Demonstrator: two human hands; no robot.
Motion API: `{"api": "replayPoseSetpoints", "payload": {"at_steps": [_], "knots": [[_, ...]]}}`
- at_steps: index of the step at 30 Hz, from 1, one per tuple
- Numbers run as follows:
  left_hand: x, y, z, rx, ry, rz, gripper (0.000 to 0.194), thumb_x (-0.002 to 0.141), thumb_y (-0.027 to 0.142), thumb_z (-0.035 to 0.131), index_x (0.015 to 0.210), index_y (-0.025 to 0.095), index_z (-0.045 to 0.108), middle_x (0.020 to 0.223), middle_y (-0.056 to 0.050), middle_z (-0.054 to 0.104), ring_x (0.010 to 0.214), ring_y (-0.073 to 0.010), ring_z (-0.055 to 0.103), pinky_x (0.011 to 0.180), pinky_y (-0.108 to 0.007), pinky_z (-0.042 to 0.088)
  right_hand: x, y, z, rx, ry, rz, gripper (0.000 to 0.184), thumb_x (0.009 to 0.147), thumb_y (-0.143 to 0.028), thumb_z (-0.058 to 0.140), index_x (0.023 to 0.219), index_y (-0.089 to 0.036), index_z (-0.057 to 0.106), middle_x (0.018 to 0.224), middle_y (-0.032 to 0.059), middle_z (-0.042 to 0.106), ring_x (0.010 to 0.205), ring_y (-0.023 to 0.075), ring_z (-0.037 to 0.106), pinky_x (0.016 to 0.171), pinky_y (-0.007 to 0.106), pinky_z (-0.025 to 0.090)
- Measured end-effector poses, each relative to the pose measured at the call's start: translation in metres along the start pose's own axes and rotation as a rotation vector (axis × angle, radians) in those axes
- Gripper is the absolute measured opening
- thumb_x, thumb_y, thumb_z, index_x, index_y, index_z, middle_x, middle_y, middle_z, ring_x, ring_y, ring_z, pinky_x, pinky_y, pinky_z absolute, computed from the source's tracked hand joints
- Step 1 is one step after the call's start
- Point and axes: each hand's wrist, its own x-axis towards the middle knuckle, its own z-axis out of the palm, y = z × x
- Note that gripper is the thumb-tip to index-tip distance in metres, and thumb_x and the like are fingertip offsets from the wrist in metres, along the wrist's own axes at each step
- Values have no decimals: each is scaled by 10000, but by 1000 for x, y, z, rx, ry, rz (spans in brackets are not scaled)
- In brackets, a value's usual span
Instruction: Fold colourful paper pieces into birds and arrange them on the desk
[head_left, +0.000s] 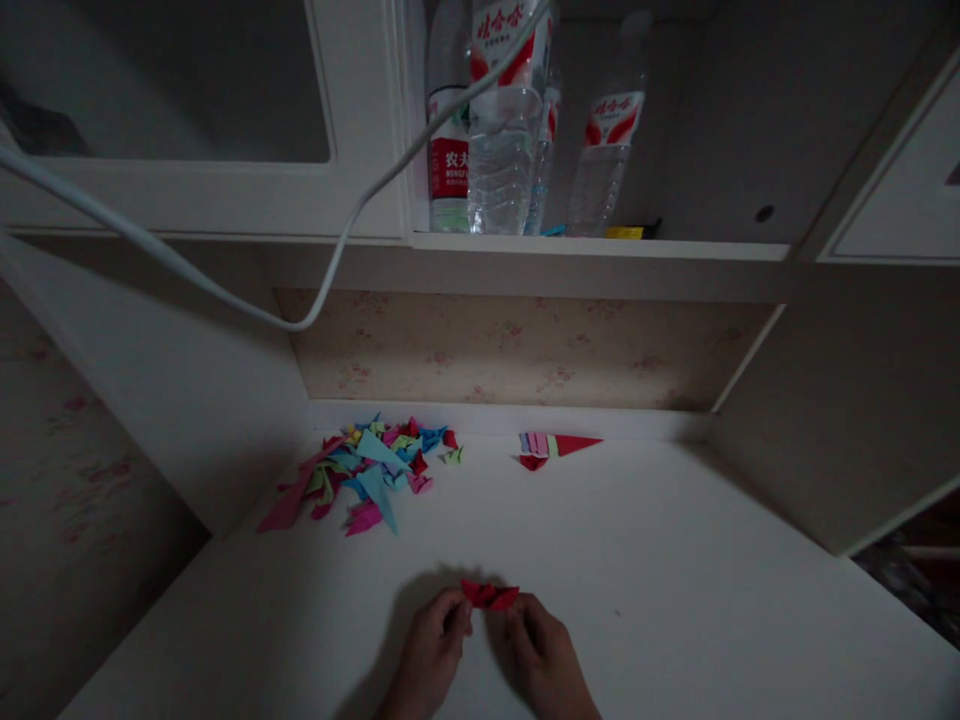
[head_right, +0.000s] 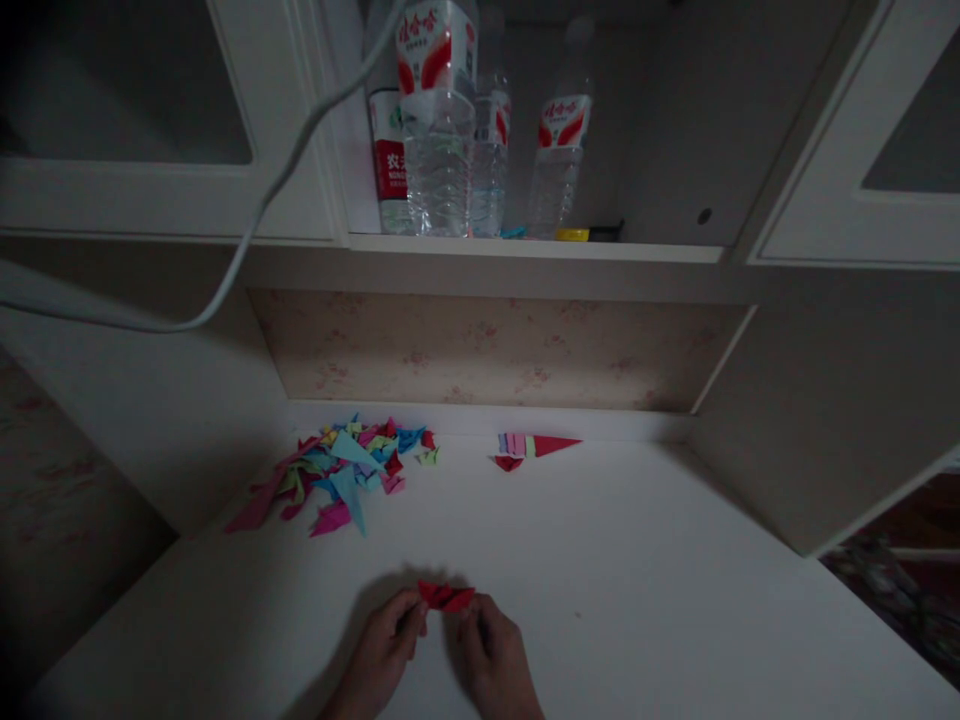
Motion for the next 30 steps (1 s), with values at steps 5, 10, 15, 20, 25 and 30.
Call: {"api": "replayPoseSetpoints", "payload": {"at_steps": [5, 10, 15, 20, 25, 30], "knots": [[2, -3, 1, -10, 13, -32, 436, 842, 562, 448, 751, 158, 582, 620, 11, 492, 524, -113, 428, 480, -209, 310, 2, 4, 1, -11, 10, -41, 425, 922, -504, 360, 851, -167, 611, 722, 48, 639, 655, 171, 556, 614, 242, 434], [6, -3, 2, 3, 20, -54, 461, 822, 594, 450, 755, 162, 600, 614, 5, 504, 512, -118, 430, 477, -218, 315, 5, 5, 0, 2, 21, 9, 435, 905, -524, 370, 852, -168, 615, 723, 53, 637, 678, 186, 565, 627, 256, 440], [6, -3, 2, 15, 11, -51, 458, 811, 592, 471, 731, 163, 611, 607, -3, 514, 519, -123, 450, 475, -217, 329, 5, 3, -2, 55, 14, 35, 414, 892, -510, 385, 835, -174, 619, 725, 40, 627, 681, 184, 553, 634, 259, 432], [6, -8, 2, -11, 13, -67, 440, 804, 578, 496, 802, 165, 648, 608, -1, 534, 505, -116, 451, 468, -210, 329, 4, 0, -3, 83, 3, 54, 391, 886, -479, 399, 839, -166, 628, 724, 39, 623, 681, 181, 545, 636, 260, 422], [7, -8, 2, -43, 8, -79, 451, 784, 592, 516, 836, 167, 660, 613, -2, 540, 501, -113, 443, 463, -209, 325, 4, 2, -2, 105, 19, 57, 387, 884, -474, 406, 823, -164, 630, 690, 28, 592, 653, 171, 518, 604, 252, 404], [6, -3, 1, -48, -12, -110, 469, 746, 627, 532, 801, 179, 658, 604, 7, 525, 502, -118, 441, 462, -209, 323, 4, 7, -1, 128, 31, 58, 394, 888, -477, 403, 802, -165, 628, 660, 18, 570, 627, 162, 498, 583, 247, 393]]}}
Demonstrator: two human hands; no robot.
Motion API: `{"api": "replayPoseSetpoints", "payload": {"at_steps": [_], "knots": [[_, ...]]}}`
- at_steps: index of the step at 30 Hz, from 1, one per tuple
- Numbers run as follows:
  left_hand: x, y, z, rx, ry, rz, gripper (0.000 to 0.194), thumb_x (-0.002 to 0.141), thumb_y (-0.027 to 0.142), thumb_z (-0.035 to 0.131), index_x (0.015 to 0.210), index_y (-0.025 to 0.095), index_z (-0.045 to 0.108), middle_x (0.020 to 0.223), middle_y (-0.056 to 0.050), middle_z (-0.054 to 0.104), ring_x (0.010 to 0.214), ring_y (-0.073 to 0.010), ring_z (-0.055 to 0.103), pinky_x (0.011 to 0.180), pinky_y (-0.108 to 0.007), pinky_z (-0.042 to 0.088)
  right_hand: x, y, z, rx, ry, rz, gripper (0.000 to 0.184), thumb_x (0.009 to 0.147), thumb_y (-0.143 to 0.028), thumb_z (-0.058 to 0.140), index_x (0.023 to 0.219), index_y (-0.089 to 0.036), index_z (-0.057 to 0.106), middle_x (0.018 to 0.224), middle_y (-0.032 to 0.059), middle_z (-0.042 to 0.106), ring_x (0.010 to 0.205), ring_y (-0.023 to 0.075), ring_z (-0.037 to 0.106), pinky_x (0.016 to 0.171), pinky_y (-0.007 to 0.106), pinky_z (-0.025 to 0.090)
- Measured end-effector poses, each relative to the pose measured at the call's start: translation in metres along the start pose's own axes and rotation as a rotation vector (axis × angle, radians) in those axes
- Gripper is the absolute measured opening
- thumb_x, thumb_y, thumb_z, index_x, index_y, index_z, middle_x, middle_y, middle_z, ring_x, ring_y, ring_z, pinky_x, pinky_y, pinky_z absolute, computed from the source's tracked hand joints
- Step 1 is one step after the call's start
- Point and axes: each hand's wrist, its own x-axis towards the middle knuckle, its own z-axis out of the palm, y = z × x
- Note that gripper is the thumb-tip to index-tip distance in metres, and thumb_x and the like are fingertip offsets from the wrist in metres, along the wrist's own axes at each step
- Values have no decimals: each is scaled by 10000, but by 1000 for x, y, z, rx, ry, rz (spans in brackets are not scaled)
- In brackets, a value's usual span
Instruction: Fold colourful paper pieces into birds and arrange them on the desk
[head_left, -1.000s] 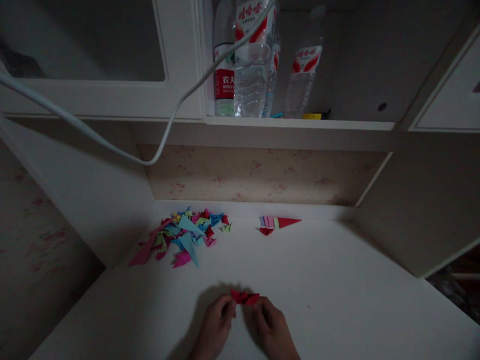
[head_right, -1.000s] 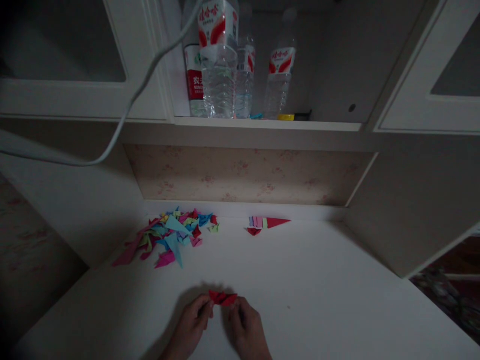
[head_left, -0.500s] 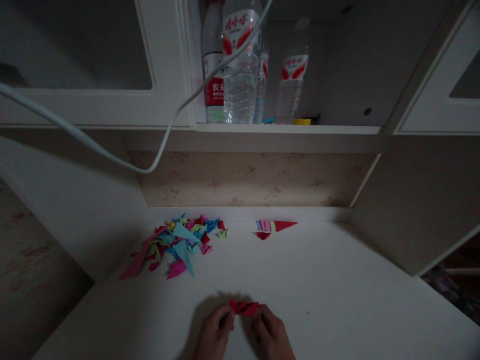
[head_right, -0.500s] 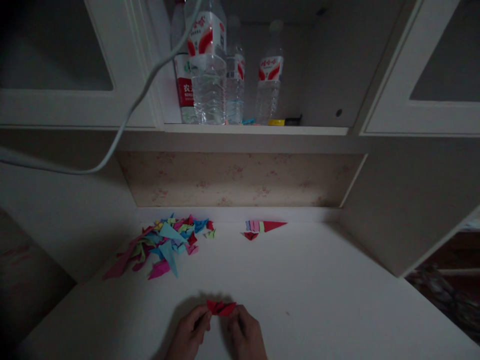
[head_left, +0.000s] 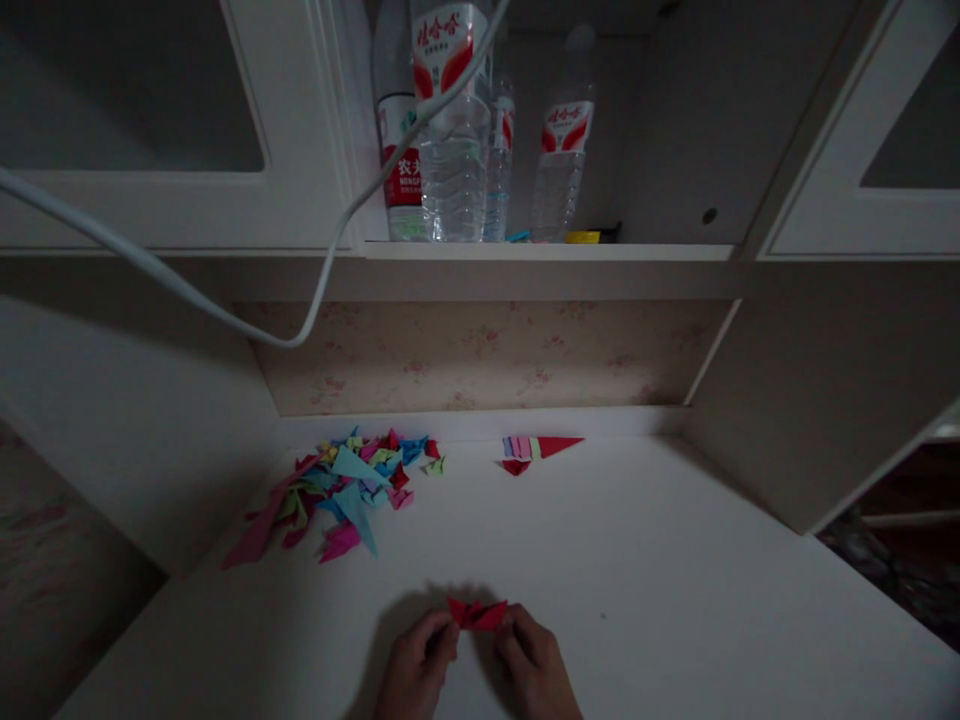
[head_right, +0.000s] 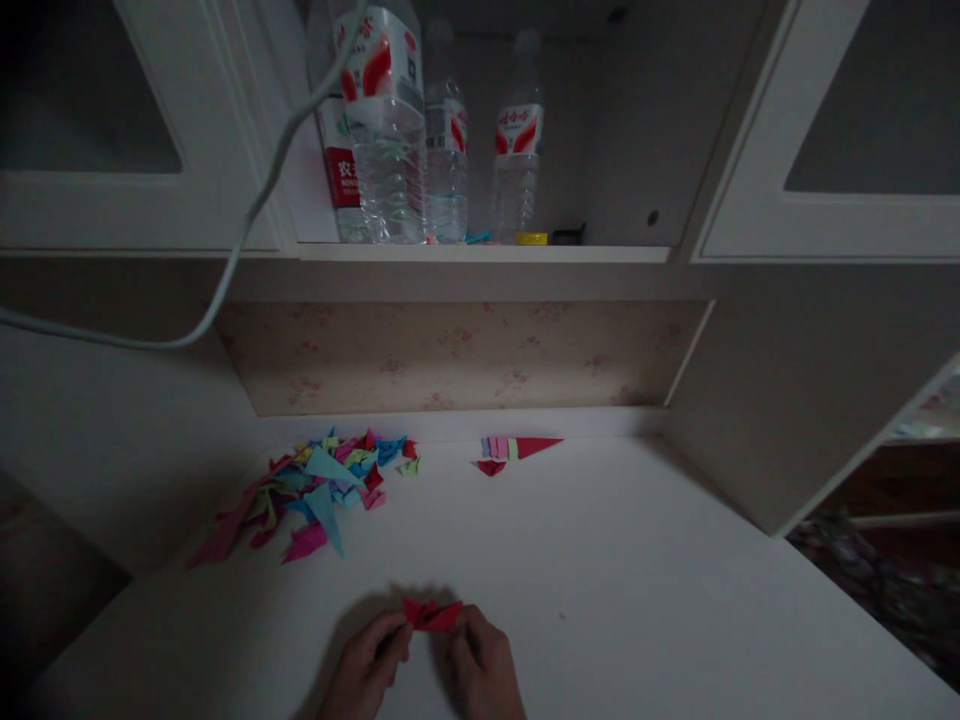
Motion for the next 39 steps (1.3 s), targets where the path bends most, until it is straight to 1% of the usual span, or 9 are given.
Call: {"api": "replayPoseSetpoints", "payload": {"at_steps": [5, 11, 15, 18, 21, 25, 29, 34, 39], "knots": [[0, 1, 0, 7, 4, -3, 464, 744, 624, 537, 812, 182, 659, 603, 7, 527, 507, -121, 449, 465, -210, 333, 0, 1, -1, 5, 0, 7, 378, 882, -469, 422, 807, -168, 640, 657, 14, 571, 615, 156, 491, 566, 242, 388], [-3, 7, 0, -2, -20, -1, 450, 741, 617, 555, 777, 181, 663, 594, 5, 528, 497, -107, 433, 457, -203, 320, -1, -4, -3, 87, 5, 36, 399, 887, -493, 412, 789, -172, 628, 636, 6, 547, 591, 146, 464, 540, 234, 365], [-2, 4, -1, -57, -36, 1, 491, 734, 635, 556, 878, 179, 667, 618, 5, 535, 509, -105, 433, 470, -207, 331, 0, 0, -3, 159, 9, 64, 392, 883, -496, 428, 772, -170, 614, 582, -14, 492, 550, 132, 424, 511, 226, 333], [0, 2, -2, -140, 15, -19, 536, 712, 652, 572, 933, 171, 656, 638, 4, 548, 489, -95, 428, 455, -206, 324, 2, 4, -4, 181, 8, 50, 395, 875, -502, 441, 759, -167, 615, 603, -4, 517, 565, 135, 443, 513, 223, 347], [0, 3, -1, -220, 83, -42, 575, 680, 670, 589, 955, 169, 652, 617, 10, 550, 439, -79, 395, 413, -197, 270, 3, 7, -4, 171, -18, 7, 400, 858, -507, 468, 760, -160, 640, 641, 11, 563, 595, 143, 479, 534, 225, 375], [-1, 6, 2, -246, 132, -25, 540, 656, 644, 635, 915, 171, 665, 587, 20, 541, 428, -71, 392, 408, -190, 245, 3, 6, -4, 153, -49, -28, 428, 859, -526, 456, 770, -161, 662, 668, 23, 586, 615, 149, 498, 562, 235, 400], [-1, 4, 0, -228, 106, -17, 502, 658, 633, 636, 854, 173, 666, 592, 19, 545, 436, -71, 388, 415, -192, 258, 2, 5, -4, 169, -58, -19, 447, 856, -556, 444, 751, -167, 638, 622, 7, 548, 580, 142, 474, 548, 232, 388], [0, 2, -5, -166, 25, -29, 474, 692, 623, 613, 830, 172, 654, 606, 20, 528, 475, -84, 397, 442, -198, 271, 1, 3, -4, 155, -53, -20, 434, 864, -531, 451, 751, -159, 643, 715, 37, 610, 673, 162, 526, 623, 240, 411], [-1, -6, -11, -132, -18, -38, 459, 741, 601, 580, 882, 168, 637, 605, 19, 523, 497, -91, 402, 464, -200, 265, 2, 3, -1, 159, -42, 16, 395, 850, -502, 487, 728, -155, 630, 663, 18, 584, 636, 150, 510, 614, 233, 399]]}}
